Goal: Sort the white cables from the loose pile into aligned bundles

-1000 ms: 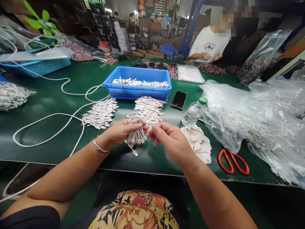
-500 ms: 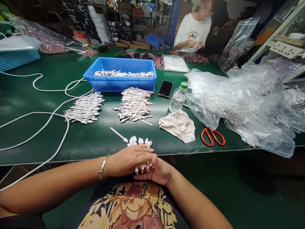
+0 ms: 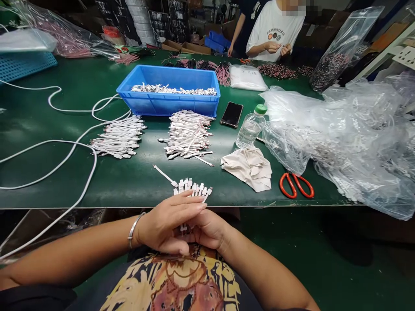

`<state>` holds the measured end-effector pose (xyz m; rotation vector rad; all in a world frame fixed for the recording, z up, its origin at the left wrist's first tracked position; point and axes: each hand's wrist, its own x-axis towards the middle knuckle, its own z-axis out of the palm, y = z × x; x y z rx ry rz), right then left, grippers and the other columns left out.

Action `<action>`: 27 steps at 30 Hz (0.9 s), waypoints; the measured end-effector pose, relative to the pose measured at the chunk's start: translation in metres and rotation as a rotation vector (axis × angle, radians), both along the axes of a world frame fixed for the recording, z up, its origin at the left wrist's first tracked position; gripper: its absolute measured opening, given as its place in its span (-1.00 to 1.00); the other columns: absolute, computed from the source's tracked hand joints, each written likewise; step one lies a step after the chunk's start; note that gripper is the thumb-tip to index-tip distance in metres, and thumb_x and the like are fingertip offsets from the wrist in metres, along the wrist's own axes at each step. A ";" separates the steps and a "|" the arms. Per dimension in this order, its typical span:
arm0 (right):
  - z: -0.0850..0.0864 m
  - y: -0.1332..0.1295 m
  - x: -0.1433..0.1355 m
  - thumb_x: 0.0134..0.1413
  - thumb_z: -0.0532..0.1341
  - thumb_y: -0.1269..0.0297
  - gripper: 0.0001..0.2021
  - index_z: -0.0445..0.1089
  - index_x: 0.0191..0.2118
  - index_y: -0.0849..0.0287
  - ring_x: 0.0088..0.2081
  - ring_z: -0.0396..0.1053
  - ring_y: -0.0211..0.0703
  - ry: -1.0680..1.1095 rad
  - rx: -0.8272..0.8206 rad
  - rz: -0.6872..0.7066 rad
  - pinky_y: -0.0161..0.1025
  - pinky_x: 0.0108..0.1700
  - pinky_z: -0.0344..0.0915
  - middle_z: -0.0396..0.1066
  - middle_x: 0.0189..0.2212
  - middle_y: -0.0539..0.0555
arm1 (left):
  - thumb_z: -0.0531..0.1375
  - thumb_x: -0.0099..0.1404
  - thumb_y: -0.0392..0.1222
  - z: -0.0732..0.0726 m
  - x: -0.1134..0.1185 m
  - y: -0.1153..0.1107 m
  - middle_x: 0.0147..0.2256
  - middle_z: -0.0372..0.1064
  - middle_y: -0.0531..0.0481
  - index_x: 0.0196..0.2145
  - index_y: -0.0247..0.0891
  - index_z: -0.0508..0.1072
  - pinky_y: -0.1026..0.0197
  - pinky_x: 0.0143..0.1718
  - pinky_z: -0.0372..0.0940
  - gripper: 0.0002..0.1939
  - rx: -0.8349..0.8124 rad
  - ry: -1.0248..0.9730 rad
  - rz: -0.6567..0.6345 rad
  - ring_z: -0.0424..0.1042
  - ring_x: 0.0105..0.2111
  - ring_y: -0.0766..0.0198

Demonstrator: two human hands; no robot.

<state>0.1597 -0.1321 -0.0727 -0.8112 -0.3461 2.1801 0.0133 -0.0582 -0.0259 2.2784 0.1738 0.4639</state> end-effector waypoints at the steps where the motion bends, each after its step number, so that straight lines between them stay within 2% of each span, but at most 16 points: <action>1: 0.001 0.000 -0.001 -0.04 0.30 0.26 -0.62 0.34 -0.04 0.19 -0.26 0.42 -0.19 0.002 -0.010 -0.001 -0.25 -0.25 0.37 0.44 -0.20 0.12 | 0.27 0.08 -0.12 0.000 -0.008 -0.006 0.01 0.36 -0.21 0.07 -0.22 0.32 -0.06 0.21 -0.09 -0.43 -0.013 -0.015 0.101 0.28 0.06 -0.01; 2: 0.002 0.000 -0.001 -0.04 0.30 0.24 -0.62 0.35 -0.06 0.21 -0.28 0.43 -0.21 0.008 -0.027 0.010 -0.26 -0.25 0.37 0.45 -0.22 0.13 | 0.24 0.11 -0.22 -0.001 -0.017 -0.013 -0.06 0.42 -0.17 -0.01 -0.20 0.40 -0.04 0.19 -0.04 -0.56 -0.027 -0.041 0.211 0.34 0.01 0.04; 4: 0.005 0.001 -0.001 -0.05 0.31 0.19 -0.61 0.37 -0.09 0.25 -0.29 0.44 -0.21 0.017 -0.064 0.052 -0.27 -0.25 0.37 0.45 -0.21 0.16 | 0.21 0.12 -0.31 -0.004 -0.035 -0.025 -0.20 0.50 -0.10 -0.14 -0.16 0.49 0.03 0.11 0.10 -0.69 -0.069 -0.086 0.440 0.43 -0.13 0.12; 6: 0.007 0.002 0.000 -0.04 0.30 0.16 -0.61 0.37 -0.09 0.27 -0.29 0.46 -0.21 0.005 -0.090 0.086 -0.31 -0.28 0.38 0.44 -0.20 0.18 | 0.18 0.15 -0.31 -0.010 -0.050 -0.035 -0.35 0.50 -0.04 -0.27 -0.15 0.52 0.13 -0.03 0.21 -0.80 -0.128 -0.091 0.664 0.44 -0.24 0.17; 8: 0.009 0.003 -0.001 -0.03 0.30 0.18 -0.63 0.39 -0.12 0.29 -0.36 0.47 -0.24 -0.022 -0.106 0.087 -0.36 -0.35 0.38 0.46 -0.27 0.15 | 0.13 0.21 -0.25 -0.016 -0.057 -0.040 -0.45 0.45 -0.01 -0.36 -0.18 0.51 0.21 -0.19 0.24 -0.86 -0.250 0.006 0.776 0.41 -0.35 0.22; 11: 0.010 0.000 -0.004 -0.03 0.30 0.21 -0.68 0.40 -0.18 0.32 -0.46 0.46 -0.29 -0.048 -0.124 0.053 -0.42 -0.44 0.37 0.45 -0.40 0.09 | 0.02 0.30 -0.10 -0.022 -0.053 -0.040 -0.47 0.41 0.01 -0.44 -0.25 0.45 0.29 -0.36 0.20 -0.71 -0.518 0.186 0.724 0.34 -0.44 0.28; 15: 0.005 -0.010 -0.005 -0.03 0.30 0.21 -0.69 0.40 -0.21 0.34 -0.49 0.44 -0.32 -0.066 -0.105 0.031 -0.45 -0.46 0.38 0.45 -0.42 0.11 | -0.11 0.34 0.04 -0.029 -0.030 -0.037 -0.51 0.38 0.01 -0.53 -0.30 0.37 0.30 -0.33 0.20 -0.52 -0.887 0.170 0.512 0.33 -0.44 0.30; 17: 0.001 -0.015 -0.004 -0.04 0.31 0.19 -0.69 0.41 -0.24 0.36 -0.50 0.44 -0.32 -0.077 -0.094 0.030 -0.45 -0.47 0.38 0.46 -0.42 0.13 | -0.07 0.31 0.10 -0.034 -0.017 -0.039 -0.61 0.29 0.06 -0.54 -0.30 0.33 0.32 -0.46 0.18 -0.53 -1.066 0.137 0.464 0.31 -0.54 0.34; 20: -0.004 -0.021 -0.002 -0.08 0.33 0.19 -0.68 0.42 -0.31 0.39 -0.52 0.44 -0.32 -0.094 -0.100 0.017 -0.48 -0.49 0.37 0.46 -0.44 0.14 | 0.04 0.24 0.13 -0.040 -0.004 -0.045 -0.71 0.12 0.17 -0.47 -0.27 0.29 0.36 -0.65 0.06 -0.62 -1.298 0.096 0.475 0.21 -0.70 0.40; 22: -0.005 -0.022 -0.001 -0.09 0.34 0.19 -0.69 0.43 -0.32 0.40 -0.52 0.44 -0.33 -0.104 -0.104 -0.003 -0.50 -0.49 0.37 0.45 -0.45 0.14 | 0.07 0.23 0.11 -0.040 0.001 -0.048 -0.71 0.08 0.19 -0.48 -0.27 0.28 0.37 -0.67 0.06 -0.64 -1.335 0.038 0.496 0.19 -0.73 0.43; 27: -0.004 -0.022 0.000 -0.08 0.33 0.19 -0.69 0.43 -0.30 0.38 -0.50 0.44 -0.34 -0.108 -0.076 -0.024 -0.50 -0.49 0.37 0.45 -0.43 0.13 | 0.07 0.26 0.04 -0.037 0.002 -0.051 -0.69 0.06 0.19 -0.52 -0.30 0.28 0.38 -0.65 0.10 -0.65 -1.275 -0.036 0.536 0.20 -0.71 0.45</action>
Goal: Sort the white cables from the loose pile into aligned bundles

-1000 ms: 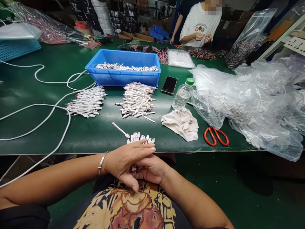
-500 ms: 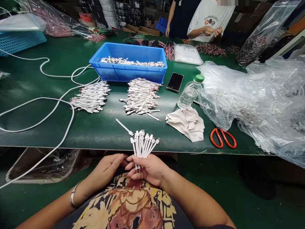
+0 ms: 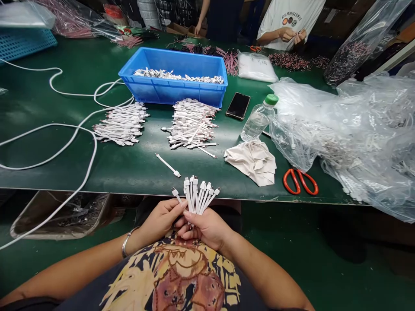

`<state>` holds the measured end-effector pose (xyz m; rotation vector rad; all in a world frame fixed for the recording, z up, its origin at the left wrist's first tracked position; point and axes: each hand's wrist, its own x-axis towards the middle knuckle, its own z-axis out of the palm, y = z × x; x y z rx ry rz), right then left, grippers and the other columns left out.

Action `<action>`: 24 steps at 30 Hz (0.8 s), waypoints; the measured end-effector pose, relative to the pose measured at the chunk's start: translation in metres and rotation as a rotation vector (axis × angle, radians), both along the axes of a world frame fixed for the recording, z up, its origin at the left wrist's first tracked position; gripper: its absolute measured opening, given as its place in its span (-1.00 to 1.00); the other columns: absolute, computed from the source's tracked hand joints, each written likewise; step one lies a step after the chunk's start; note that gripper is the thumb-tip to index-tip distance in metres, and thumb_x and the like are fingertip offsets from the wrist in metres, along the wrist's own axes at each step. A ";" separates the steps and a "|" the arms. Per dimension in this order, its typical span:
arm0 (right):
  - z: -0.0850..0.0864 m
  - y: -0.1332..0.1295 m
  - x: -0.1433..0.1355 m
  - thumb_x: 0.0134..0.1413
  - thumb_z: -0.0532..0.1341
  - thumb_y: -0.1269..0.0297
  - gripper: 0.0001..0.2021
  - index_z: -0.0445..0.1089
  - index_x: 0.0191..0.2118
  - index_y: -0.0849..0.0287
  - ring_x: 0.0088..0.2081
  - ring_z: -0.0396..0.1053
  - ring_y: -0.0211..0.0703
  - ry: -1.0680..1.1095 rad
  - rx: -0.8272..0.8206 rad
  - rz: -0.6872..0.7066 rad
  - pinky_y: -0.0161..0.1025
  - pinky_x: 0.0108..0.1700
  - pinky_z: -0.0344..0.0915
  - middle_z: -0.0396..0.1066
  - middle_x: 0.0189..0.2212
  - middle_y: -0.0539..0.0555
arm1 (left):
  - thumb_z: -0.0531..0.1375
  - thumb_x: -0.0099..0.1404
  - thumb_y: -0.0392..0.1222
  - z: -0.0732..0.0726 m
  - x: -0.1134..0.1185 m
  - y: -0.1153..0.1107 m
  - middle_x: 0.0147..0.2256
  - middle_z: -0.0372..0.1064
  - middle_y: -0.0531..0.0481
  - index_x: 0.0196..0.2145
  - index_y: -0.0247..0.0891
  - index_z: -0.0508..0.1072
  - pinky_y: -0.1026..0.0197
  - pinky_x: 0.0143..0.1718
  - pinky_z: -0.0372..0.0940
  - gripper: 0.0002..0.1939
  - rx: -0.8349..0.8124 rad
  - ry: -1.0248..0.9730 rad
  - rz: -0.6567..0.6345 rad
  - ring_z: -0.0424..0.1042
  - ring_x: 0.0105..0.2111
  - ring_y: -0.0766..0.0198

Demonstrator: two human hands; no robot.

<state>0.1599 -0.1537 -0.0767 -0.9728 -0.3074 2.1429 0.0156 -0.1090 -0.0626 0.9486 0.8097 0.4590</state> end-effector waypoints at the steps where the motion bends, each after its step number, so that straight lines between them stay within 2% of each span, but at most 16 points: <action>1: 0.000 0.000 0.000 -0.08 0.33 0.18 -0.69 0.43 -0.29 0.37 -0.50 0.44 -0.34 0.001 0.004 0.005 -0.50 -0.49 0.37 0.45 -0.43 0.13 | 0.07 0.26 0.03 0.001 0.000 0.000 -0.69 0.06 0.19 -0.50 -0.30 0.29 0.38 -0.65 0.11 -0.66 -0.007 -0.002 0.008 0.20 -0.71 0.45; 5: 0.002 0.000 -0.002 -0.08 0.33 0.18 -0.69 0.43 -0.30 0.36 -0.51 0.42 -0.36 -0.004 0.011 0.007 -0.52 -0.50 0.36 0.45 -0.45 0.12 | 0.08 0.26 0.00 0.003 -0.001 -0.003 -0.68 0.06 0.19 -0.48 -0.30 0.29 0.37 -0.64 0.13 -0.69 -0.004 0.003 0.056 0.21 -0.70 0.45; 10: 0.001 -0.001 -0.003 -0.05 0.31 0.19 -0.63 0.40 -0.14 0.33 -0.51 0.43 -0.36 0.025 0.033 -0.012 -0.52 -0.49 0.36 0.45 -0.44 0.10 | 0.09 0.26 -0.03 0.006 -0.003 -0.005 -0.66 0.11 0.17 -0.48 -0.31 0.31 0.38 -0.61 0.15 -0.71 0.076 0.057 0.098 0.24 -0.66 0.45; 13: 0.000 -0.001 -0.002 -0.06 0.32 0.18 -0.64 0.42 -0.19 0.36 -0.51 0.43 -0.34 0.025 0.031 -0.010 -0.51 -0.50 0.36 0.45 -0.44 0.13 | 0.13 0.21 0.01 0.003 -0.002 -0.004 -0.69 0.10 0.20 -0.45 -0.30 0.31 0.38 -0.65 0.13 -0.71 0.026 0.063 0.092 0.22 -0.70 0.45; 18: -0.003 -0.002 0.000 -0.08 0.33 0.19 -0.69 0.44 -0.32 0.40 -0.49 0.45 -0.31 0.024 0.023 0.008 -0.50 -0.48 0.38 0.47 -0.42 0.15 | 0.10 0.21 0.09 -0.006 0.003 0.000 -0.77 0.08 0.21 -0.50 -0.29 0.27 0.39 -0.76 0.02 -0.64 -0.129 0.019 0.008 0.14 -0.80 0.45; 21: -0.004 -0.003 0.000 -0.04 0.31 0.17 -0.68 0.44 -0.30 0.39 -0.49 0.45 -0.31 0.050 0.037 0.017 -0.50 -0.49 0.38 0.47 -0.41 0.16 | 0.12 0.20 0.07 -0.007 0.004 0.000 -0.77 0.10 0.20 -0.51 -0.30 0.29 0.41 -0.76 -0.01 -0.64 -0.124 0.021 0.035 0.14 -0.80 0.47; 24: -0.003 -0.003 0.001 0.02 0.25 0.11 -0.64 0.43 -0.27 0.39 -0.48 0.45 -0.30 0.072 0.030 0.007 -0.48 -0.48 0.38 0.47 -0.40 0.18 | 0.14 0.20 0.04 -0.005 0.004 -0.001 -0.76 0.11 0.20 -0.50 -0.31 0.30 0.40 -0.74 0.04 -0.66 -0.124 0.006 0.069 0.15 -0.78 0.46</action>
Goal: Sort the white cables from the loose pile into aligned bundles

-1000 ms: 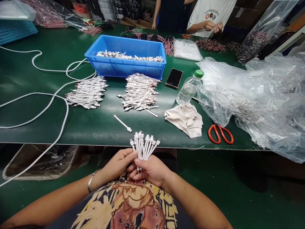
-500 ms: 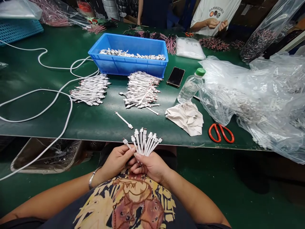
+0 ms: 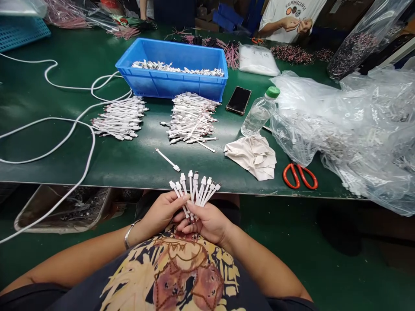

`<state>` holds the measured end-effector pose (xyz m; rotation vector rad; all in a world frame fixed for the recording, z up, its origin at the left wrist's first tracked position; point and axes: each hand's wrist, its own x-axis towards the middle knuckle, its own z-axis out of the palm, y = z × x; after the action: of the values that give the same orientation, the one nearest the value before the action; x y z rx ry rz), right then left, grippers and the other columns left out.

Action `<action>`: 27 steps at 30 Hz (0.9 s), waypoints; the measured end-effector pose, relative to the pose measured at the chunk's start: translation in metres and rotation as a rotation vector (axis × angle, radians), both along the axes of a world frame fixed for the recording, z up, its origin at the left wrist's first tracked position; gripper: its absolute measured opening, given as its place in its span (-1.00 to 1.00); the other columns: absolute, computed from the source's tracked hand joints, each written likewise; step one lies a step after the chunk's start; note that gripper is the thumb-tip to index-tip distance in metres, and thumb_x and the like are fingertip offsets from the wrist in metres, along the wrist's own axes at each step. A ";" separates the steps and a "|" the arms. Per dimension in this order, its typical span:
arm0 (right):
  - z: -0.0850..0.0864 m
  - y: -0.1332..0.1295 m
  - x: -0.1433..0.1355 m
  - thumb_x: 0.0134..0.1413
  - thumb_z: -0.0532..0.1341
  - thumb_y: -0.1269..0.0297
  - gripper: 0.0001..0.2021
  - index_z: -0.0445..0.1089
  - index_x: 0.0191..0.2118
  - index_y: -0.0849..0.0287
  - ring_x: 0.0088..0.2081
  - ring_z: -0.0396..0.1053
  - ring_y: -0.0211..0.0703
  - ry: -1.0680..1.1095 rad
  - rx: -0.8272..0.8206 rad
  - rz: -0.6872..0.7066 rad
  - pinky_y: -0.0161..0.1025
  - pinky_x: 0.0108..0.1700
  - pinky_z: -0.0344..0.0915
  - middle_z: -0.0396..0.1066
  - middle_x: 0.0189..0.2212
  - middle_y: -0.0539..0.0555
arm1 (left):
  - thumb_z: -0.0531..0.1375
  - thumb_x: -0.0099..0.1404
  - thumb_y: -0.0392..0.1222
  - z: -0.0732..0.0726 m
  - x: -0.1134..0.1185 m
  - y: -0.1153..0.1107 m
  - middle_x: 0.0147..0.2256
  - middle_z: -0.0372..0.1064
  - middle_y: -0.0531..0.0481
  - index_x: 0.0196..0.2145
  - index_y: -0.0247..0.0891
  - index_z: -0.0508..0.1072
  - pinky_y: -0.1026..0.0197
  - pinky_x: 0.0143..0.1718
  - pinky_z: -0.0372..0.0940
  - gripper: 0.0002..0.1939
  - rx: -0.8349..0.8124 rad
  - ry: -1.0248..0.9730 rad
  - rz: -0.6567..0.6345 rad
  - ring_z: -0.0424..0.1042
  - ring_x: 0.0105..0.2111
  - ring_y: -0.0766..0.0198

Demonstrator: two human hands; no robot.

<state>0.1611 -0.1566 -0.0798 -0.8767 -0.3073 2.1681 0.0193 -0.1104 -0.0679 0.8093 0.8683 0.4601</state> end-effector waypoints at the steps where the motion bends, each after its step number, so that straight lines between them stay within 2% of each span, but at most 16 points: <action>1: 0.000 0.000 0.000 0.03 0.24 0.09 -0.64 0.43 -0.26 0.39 -0.48 0.45 -0.30 0.006 -0.003 -0.003 -0.48 -0.47 0.38 0.47 -0.40 0.18 | 0.14 0.20 0.04 0.001 0.000 0.000 -0.76 0.11 0.20 -0.50 -0.30 0.29 0.40 -0.74 0.05 -0.67 -0.007 -0.005 0.005 0.16 -0.78 0.46; 4: 0.001 0.001 0.002 0.03 0.24 0.10 -0.64 0.43 -0.26 0.40 -0.46 0.46 -0.28 0.032 0.004 0.015 -0.46 -0.45 0.39 0.47 -0.38 0.20 | 0.14 0.20 0.03 0.001 0.002 0.000 -0.78 0.09 0.21 -0.49 -0.30 0.29 0.40 -0.77 0.03 -0.68 -0.055 -0.038 -0.002 0.13 -0.80 0.45; 9: 0.000 0.001 0.004 -0.05 0.30 0.24 -0.71 0.44 -0.26 0.41 -0.42 0.47 -0.25 0.054 0.006 0.055 -0.45 -0.42 0.39 0.47 -0.35 0.20 | 0.14 0.20 0.03 0.001 0.006 0.000 -0.79 0.04 0.21 -0.51 -0.30 0.29 0.41 -0.81 0.00 -0.67 -0.105 -0.067 -0.026 0.08 -0.83 0.46; 15: -0.001 -0.004 0.003 0.05 0.23 0.12 -0.64 0.42 -0.22 0.40 -0.43 0.46 -0.27 0.046 0.036 0.034 -0.43 -0.41 0.39 0.47 -0.35 0.23 | 0.18 0.17 0.02 0.005 0.006 -0.003 -0.79 0.04 0.21 -0.50 -0.32 0.32 0.45 -0.80 -0.10 -0.68 -0.002 0.060 0.049 0.01 -0.81 0.52; 20: 0.001 -0.005 0.002 0.06 0.21 0.06 -0.60 0.42 -0.24 0.41 -0.43 0.45 -0.27 0.023 0.040 0.019 -0.43 -0.41 0.39 0.45 -0.34 0.23 | 0.21 0.13 0.03 0.010 0.005 -0.007 -0.78 -0.03 0.24 -0.48 -0.30 0.32 0.41 -0.79 -0.01 -0.69 -0.030 0.071 0.092 0.03 -0.82 0.48; 25: 0.006 -0.004 0.003 -0.08 0.33 0.19 -0.64 0.40 -0.20 0.37 -0.45 0.45 -0.28 -0.001 0.028 0.044 -0.44 -0.43 0.37 0.46 -0.39 0.15 | 0.17 0.15 0.09 0.007 0.008 -0.006 -0.80 -0.01 0.23 -0.50 -0.29 0.30 0.41 -0.81 -0.09 -0.64 -0.060 0.104 0.025 -0.01 -0.83 0.50; 27: 0.007 -0.004 0.002 -0.12 0.35 0.20 -0.64 0.40 -0.24 0.39 -0.49 0.44 -0.31 -0.022 0.000 0.067 -0.46 -0.47 0.35 0.46 -0.44 0.13 | 0.20 0.12 0.09 0.008 0.012 -0.004 -0.77 0.08 0.20 -0.49 -0.29 0.30 0.40 -0.81 -0.08 -0.64 -0.035 0.123 0.002 0.03 -0.83 0.48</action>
<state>0.1633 -0.1606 -0.0726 -0.9028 -0.3519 2.2217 0.0314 -0.1144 -0.0597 0.8108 0.9888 0.3986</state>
